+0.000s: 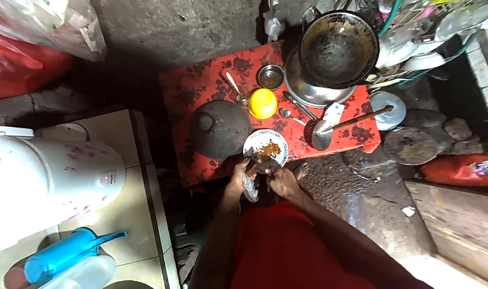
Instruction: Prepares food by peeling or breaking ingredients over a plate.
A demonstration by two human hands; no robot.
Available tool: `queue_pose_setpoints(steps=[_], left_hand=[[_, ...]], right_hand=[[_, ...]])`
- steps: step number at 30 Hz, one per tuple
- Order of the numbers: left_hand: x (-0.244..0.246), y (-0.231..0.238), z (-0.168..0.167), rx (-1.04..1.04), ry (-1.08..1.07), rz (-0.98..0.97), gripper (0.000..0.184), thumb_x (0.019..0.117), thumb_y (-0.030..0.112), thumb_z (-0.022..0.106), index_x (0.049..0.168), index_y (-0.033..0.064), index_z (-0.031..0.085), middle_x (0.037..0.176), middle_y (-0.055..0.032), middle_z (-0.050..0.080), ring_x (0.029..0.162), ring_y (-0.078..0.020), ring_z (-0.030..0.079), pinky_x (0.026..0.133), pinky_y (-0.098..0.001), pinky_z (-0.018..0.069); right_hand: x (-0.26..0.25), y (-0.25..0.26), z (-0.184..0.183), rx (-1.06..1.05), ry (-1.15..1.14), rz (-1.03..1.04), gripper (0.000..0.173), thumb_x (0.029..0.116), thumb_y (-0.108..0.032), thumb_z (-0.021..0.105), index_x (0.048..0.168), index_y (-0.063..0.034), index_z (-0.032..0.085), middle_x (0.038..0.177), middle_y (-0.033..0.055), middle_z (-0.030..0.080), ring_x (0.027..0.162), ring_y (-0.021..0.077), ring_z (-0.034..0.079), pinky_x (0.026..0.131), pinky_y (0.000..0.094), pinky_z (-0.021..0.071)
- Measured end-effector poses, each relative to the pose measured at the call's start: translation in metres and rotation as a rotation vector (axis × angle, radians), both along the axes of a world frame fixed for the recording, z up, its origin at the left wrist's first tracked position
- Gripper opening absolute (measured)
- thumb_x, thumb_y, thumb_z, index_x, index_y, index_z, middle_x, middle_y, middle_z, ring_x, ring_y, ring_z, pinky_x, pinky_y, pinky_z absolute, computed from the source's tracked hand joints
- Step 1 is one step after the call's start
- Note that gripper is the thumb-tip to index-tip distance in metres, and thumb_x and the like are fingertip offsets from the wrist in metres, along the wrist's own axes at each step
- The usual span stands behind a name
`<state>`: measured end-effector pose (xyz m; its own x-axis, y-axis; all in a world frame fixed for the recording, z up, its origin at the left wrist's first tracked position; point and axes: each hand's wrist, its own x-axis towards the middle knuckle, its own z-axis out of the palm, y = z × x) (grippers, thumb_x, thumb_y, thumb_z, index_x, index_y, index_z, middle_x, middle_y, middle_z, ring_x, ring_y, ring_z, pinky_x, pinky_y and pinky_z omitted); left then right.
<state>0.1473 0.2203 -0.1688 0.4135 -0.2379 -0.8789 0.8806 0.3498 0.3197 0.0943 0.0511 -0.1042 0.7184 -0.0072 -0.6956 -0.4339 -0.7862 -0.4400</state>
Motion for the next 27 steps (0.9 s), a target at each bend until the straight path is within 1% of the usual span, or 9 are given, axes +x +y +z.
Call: queue_pose_setpoints(steps=[2, 4, 6, 9, 13, 18, 21, 23, 27], left_hand=[[-0.005, -0.002, -0.001, -0.014, 0.009, -0.013, 0.032, 0.1081, 0.029, 0.040, 0.114, 0.0052, 0.061, 0.080, -0.0118, 0.064, 0.051, -0.0137, 0.054, 0.043, -0.0247, 0.0441], [-0.007, -0.003, -0.003, -0.026, 0.010, -0.011, 0.033, 0.1081, 0.028, 0.038, 0.111, 0.0046, 0.061, 0.078, -0.0114, 0.063, 0.051, -0.0138, 0.054, 0.043, -0.0248, 0.0445], [-0.002, -0.001, -0.004, -0.027, 0.006, 0.007, 0.033, 0.1073, 0.028, 0.038, 0.107, 0.0048, 0.061, 0.076, -0.0103, 0.062, 0.050, -0.0134, 0.054, 0.043, -0.0245, 0.0443], [0.001, -0.002, 0.000, 0.002, 0.028, 0.005, 0.034, 0.1075, 0.029, 0.038, 0.108, 0.0051, 0.062, 0.077, -0.0106, 0.063, 0.051, -0.0134, 0.054, 0.043, -0.0245, 0.0447], [-0.001, -0.004, -0.001, -0.012, 0.040, -0.018, 0.033, 0.1079, 0.030, 0.039, 0.111, 0.0052, 0.061, 0.079, -0.0110, 0.063, 0.052, -0.0138, 0.054, 0.044, -0.0246, 0.0443], [0.005, -0.003, 0.003, -0.023, 0.022, 0.004, 0.034, 0.1081, 0.029, 0.037, 0.111, 0.0044, 0.060, 0.078, -0.0116, 0.063, 0.051, -0.0140, 0.054, 0.043, -0.0246, 0.0450], [0.005, -0.008, 0.005, -0.025, 0.035, -0.010, 0.033, 0.1079, 0.029, 0.040, 0.110, 0.0046, 0.061, 0.079, -0.0116, 0.063, 0.051, -0.0139, 0.054, 0.043, -0.0243, 0.0441], [0.000, -0.005, 0.002, -0.018, 0.038, -0.013, 0.034, 0.1080, 0.030, 0.038, 0.110, 0.0051, 0.061, 0.079, -0.0109, 0.063, 0.051, -0.0138, 0.054, 0.043, -0.0246, 0.0446], [0.003, 0.001, 0.002, -0.008, 0.036, -0.018, 0.035, 0.1082, 0.031, 0.037, 0.108, 0.0052, 0.061, 0.077, -0.0109, 0.063, 0.051, -0.0140, 0.055, 0.043, -0.0244, 0.0452]], right_hand=[[0.012, -0.003, -0.013, -0.042, 0.048, -0.011, 0.047, 0.1095, -0.042, 0.035, 0.125, -0.0116, 0.067, 0.118, 0.0184, 0.071, 0.117, 0.0365, 0.066, 0.099, 0.0580, 0.0512], [0.016, -0.004, -0.015, -0.064, 0.043, 0.001, 0.047, 0.1091, -0.044, 0.035, 0.127, -0.0132, 0.065, 0.119, 0.0181, 0.070, 0.117, 0.0371, 0.066, 0.097, 0.0589, 0.0518], [0.008, -0.003, -0.002, -0.018, -0.007, 0.017, 0.049, 0.1090, -0.045, 0.033, 0.123, -0.0111, 0.067, 0.113, 0.0178, 0.071, 0.112, 0.0366, 0.068, 0.095, 0.0585, 0.0525], [-0.003, -0.002, 0.005, 0.020, -0.014, 0.014, 0.049, 0.1084, -0.045, 0.034, 0.112, -0.0089, 0.067, 0.104, 0.0169, 0.071, 0.107, 0.0348, 0.068, 0.092, 0.0564, 0.0526], [0.017, -0.006, -0.019, -0.040, 0.041, -0.008, 0.048, 0.1094, -0.043, 0.035, 0.125, -0.0109, 0.066, 0.118, 0.0187, 0.071, 0.116, 0.0368, 0.066, 0.098, 0.0583, 0.0515], [-0.001, -0.003, 0.008, 0.013, -0.044, 0.022, 0.050, 0.1088, -0.045, 0.033, 0.113, -0.0084, 0.067, 0.103, 0.0174, 0.071, 0.106, 0.0356, 0.069, 0.092, 0.0566, 0.0530], [0.017, -0.007, -0.014, -0.053, 0.019, -0.022, 0.048, 0.1091, -0.043, 0.035, 0.125, -0.0104, 0.067, 0.116, 0.0194, 0.071, 0.114, 0.0374, 0.067, 0.096, 0.0588, 0.0519], [0.019, -0.005, -0.019, -0.067, 0.024, -0.016, 0.046, 0.1088, -0.043, 0.036, 0.127, -0.0122, 0.066, 0.120, 0.0185, 0.070, 0.116, 0.0370, 0.066, 0.098, 0.0587, 0.0515], [-0.002, 0.001, 0.007, -0.026, -0.016, 0.038, 0.050, 0.1086, -0.046, 0.033, 0.120, -0.0096, 0.066, 0.108, 0.0184, 0.071, 0.109, 0.0370, 0.069, 0.092, 0.0583, 0.0530]])
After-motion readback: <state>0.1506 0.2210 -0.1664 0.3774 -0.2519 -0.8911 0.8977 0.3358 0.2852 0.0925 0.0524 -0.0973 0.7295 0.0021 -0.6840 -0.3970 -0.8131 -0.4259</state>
